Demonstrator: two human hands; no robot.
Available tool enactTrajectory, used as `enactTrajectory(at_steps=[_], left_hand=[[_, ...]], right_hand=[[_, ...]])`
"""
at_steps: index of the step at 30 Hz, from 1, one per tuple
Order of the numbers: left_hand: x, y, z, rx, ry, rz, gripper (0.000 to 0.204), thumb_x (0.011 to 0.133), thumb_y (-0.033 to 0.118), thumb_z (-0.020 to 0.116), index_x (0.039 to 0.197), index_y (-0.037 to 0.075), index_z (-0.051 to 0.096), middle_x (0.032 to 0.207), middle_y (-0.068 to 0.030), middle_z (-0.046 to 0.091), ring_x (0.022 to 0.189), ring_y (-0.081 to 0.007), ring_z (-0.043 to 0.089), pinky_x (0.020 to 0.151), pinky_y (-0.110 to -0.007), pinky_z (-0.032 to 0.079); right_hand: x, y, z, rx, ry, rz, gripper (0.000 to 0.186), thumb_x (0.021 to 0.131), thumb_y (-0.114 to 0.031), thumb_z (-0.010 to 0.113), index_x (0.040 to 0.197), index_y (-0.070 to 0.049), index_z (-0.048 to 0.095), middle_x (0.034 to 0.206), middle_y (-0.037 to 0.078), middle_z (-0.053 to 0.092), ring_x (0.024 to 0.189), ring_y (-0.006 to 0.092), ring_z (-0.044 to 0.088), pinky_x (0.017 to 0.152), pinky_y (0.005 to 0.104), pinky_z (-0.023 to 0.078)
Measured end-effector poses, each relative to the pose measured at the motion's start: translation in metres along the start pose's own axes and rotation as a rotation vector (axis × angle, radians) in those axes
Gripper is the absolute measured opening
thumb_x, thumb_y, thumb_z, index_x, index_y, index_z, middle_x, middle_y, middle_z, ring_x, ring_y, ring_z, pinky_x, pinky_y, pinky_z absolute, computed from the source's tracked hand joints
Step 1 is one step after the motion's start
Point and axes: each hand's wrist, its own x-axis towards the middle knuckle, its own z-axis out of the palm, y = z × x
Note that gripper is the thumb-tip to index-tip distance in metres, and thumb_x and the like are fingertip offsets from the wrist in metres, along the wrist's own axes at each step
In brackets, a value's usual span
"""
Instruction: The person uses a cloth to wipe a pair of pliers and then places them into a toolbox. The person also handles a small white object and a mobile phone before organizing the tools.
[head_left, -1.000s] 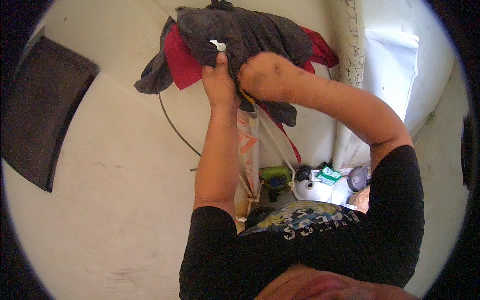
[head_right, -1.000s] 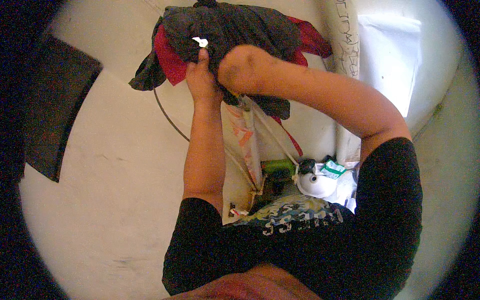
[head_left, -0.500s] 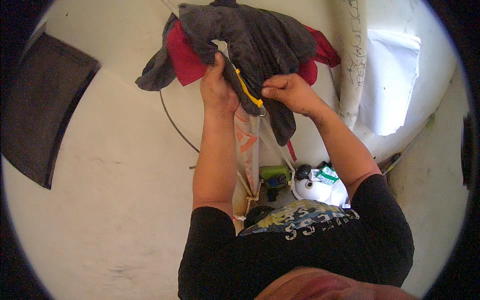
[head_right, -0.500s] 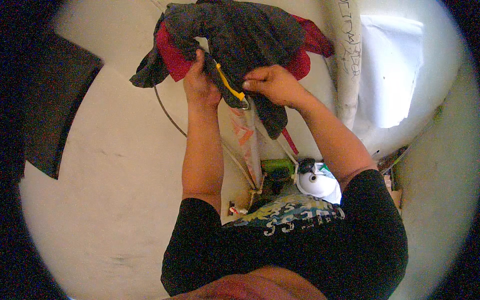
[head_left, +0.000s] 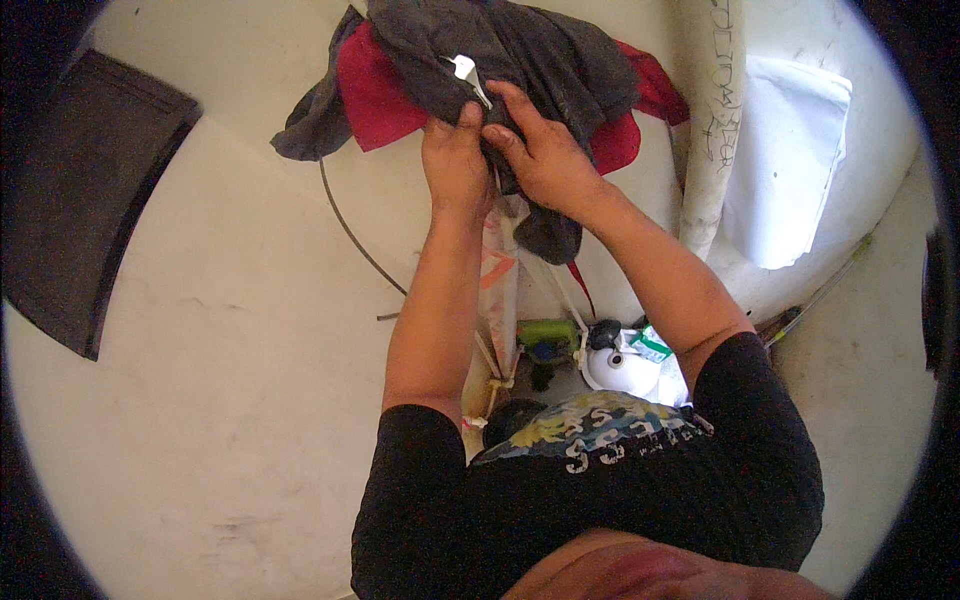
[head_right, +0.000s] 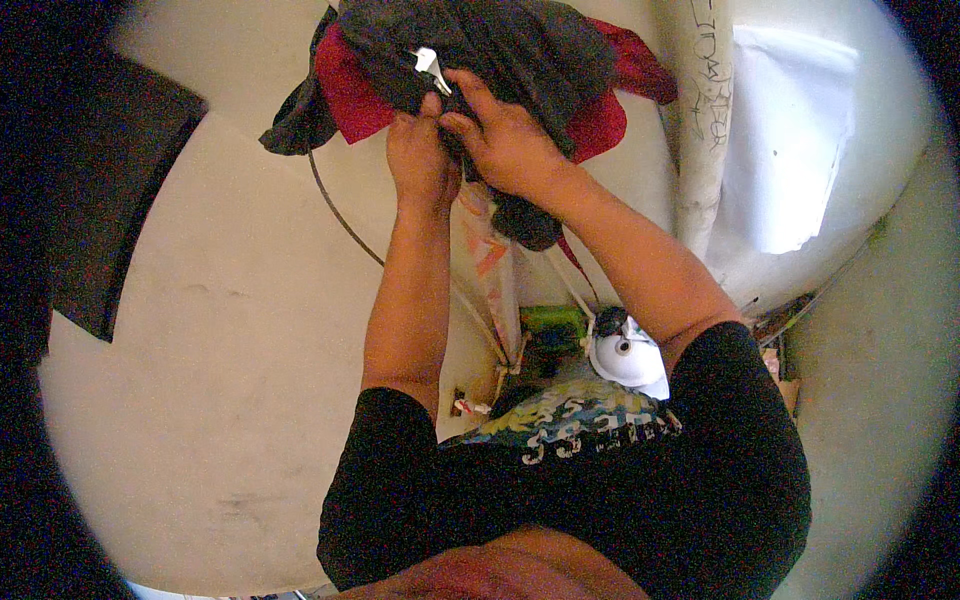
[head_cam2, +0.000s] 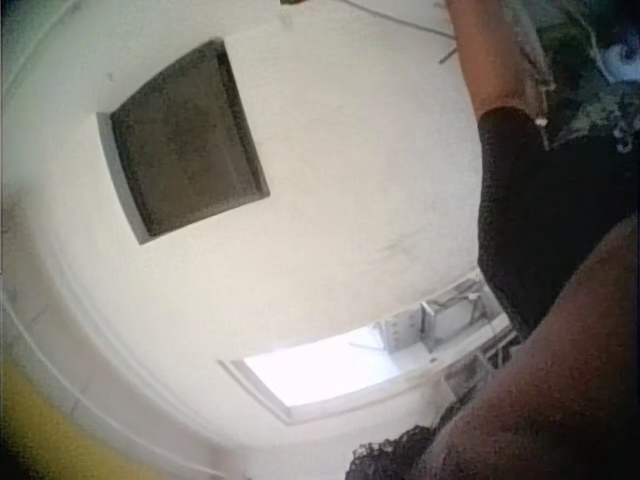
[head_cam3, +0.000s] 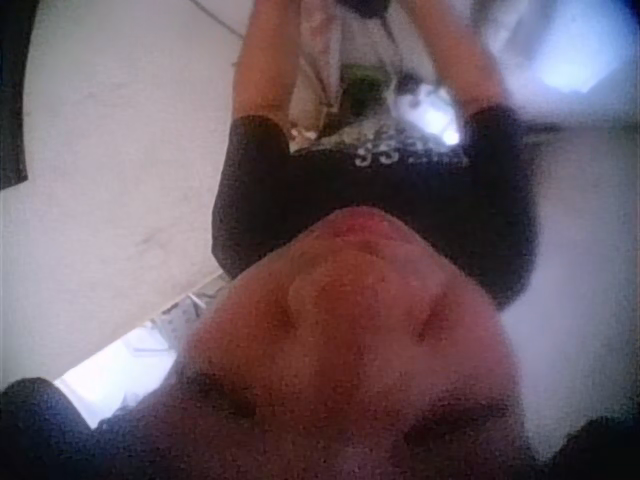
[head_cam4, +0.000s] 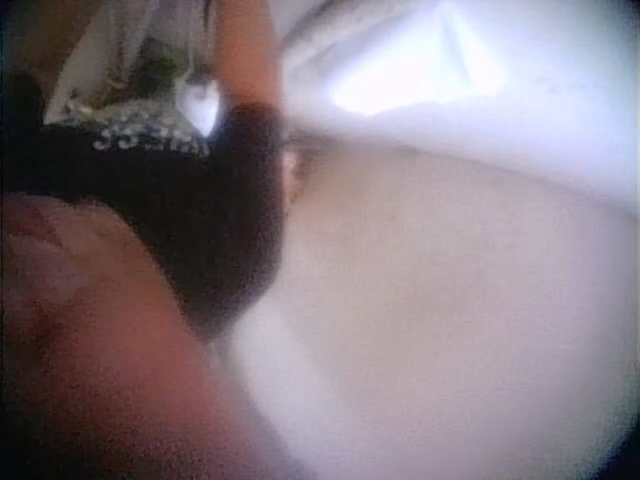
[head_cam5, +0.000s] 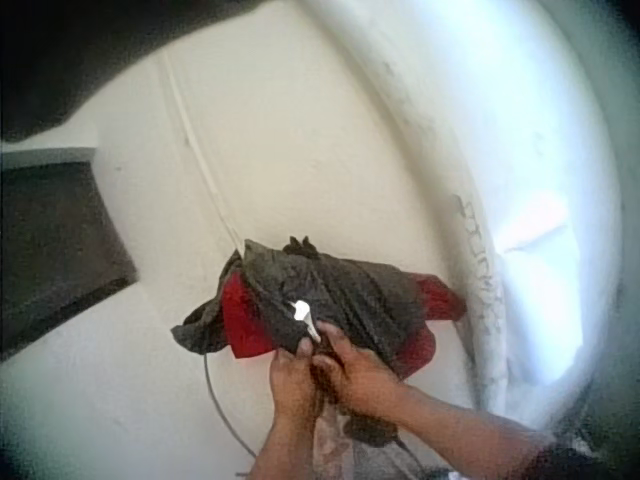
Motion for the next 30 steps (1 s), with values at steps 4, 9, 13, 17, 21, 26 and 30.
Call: enactTrajectory(at_steps=[4,9,13,17,21,26,30], left_hand=[[0.006,0.014,0.005,0.163,0.091,0.136,0.026,0.092,0.008,0.067,0.116,-0.002,0.062,0.107,-0.0077,0.068,0.093,-0.0184,0.064,0.085,-0.032,0.05],[0.016,0.017,0.012,0.207,0.139,0.158,0.028,0.089,0.009,0.07,0.114,-0.002,0.062,0.108,-0.0078,0.068,0.094,-0.0185,0.064,0.084,-0.032,0.05],[0.013,0.012,0.007,-0.029,0.072,0.024,0.036,0.088,0.003,0.068,0.122,-0.003,0.058,0.113,-0.0093,0.067,0.097,-0.022,0.065,0.087,-0.034,0.052],[0.007,0.024,-0.013,-0.219,-0.21,-0.138,0.043,0.087,-0.002,0.066,0.128,-0.002,0.053,0.118,-0.0113,0.065,0.103,-0.0261,0.066,0.093,-0.039,0.053],[0.01,0.03,-0.027,-0.046,-0.276,-0.138,0.042,0.088,-0.001,0.066,0.127,-0.001,0.054,0.116,-0.0114,0.065,0.104,-0.0267,0.065,0.095,-0.04,0.052],[0.008,0.008,-0.033,-0.335,-0.188,-0.139,0.042,0.091,0.005,0.067,0.129,0.0,0.053,0.12,-0.0108,0.064,0.108,-0.0267,0.063,0.098,-0.041,0.051],[0.0,0.005,-0.012,-0.467,-0.193,-0.136,0.04,0.093,0.008,0.065,0.13,0.001,0.052,0.12,-0.0105,0.063,0.111,-0.0268,0.062,0.099,-0.043,0.049]], right_hand=[[-0.002,-0.003,0.005,-0.098,-0.027,-0.04,0.059,0.094,-0.029,0.062,0.146,-0.017,0.036,0.122,0.026,0.061,0.111,0.0452,0.059,0.093,0.0512,0.05],[-0.008,-0.002,-0.003,-0.194,-0.056,-0.163,0.065,0.091,-0.024,0.067,0.146,-0.016,0.036,0.13,0.023,0.058,0.118,0.0442,0.056,0.096,0.0494,0.049],[-0.008,0.002,-0.007,-0.093,-0.044,-0.134,0.069,0.089,-0.022,0.072,0.147,-0.015,0.035,0.127,0.022,0.06,0.117,0.0381,0.06,0.098,0.0435,0.049],[-0.006,0.008,-0.023,0.128,-0.091,0.033,0.071,0.089,-0.021,0.074,0.148,-0.016,0.035,0.119,0.016,0.064,0.109,0.0231,0.063,0.098,0.0347,0.047],[-0.001,0.02,-0.025,0.351,-0.136,0.14,0.071,0.089,-0.017,0.074,0.148,-0.013,0.034,0.119,0.01,0.061,0.109,0.0162,0.056,0.099,0.0309,0.045],[0.002,0.023,-0.018,0.649,-0.178,0.26,0.071,0.088,-0.011,0.074,0.147,-0.008,0.035,0.126,0.006,0.058,0.113,0.0149,0.054,0.1,0.0288,0.043],[0.0,0.038,-0.011,0.591,-0.099,0.234,0.068,0.087,-0.012,0.075,0.145,-0.007,0.039,0.124,0.006,0.059,0.111,0.014,0.055,0.1,0.028,0.044]])
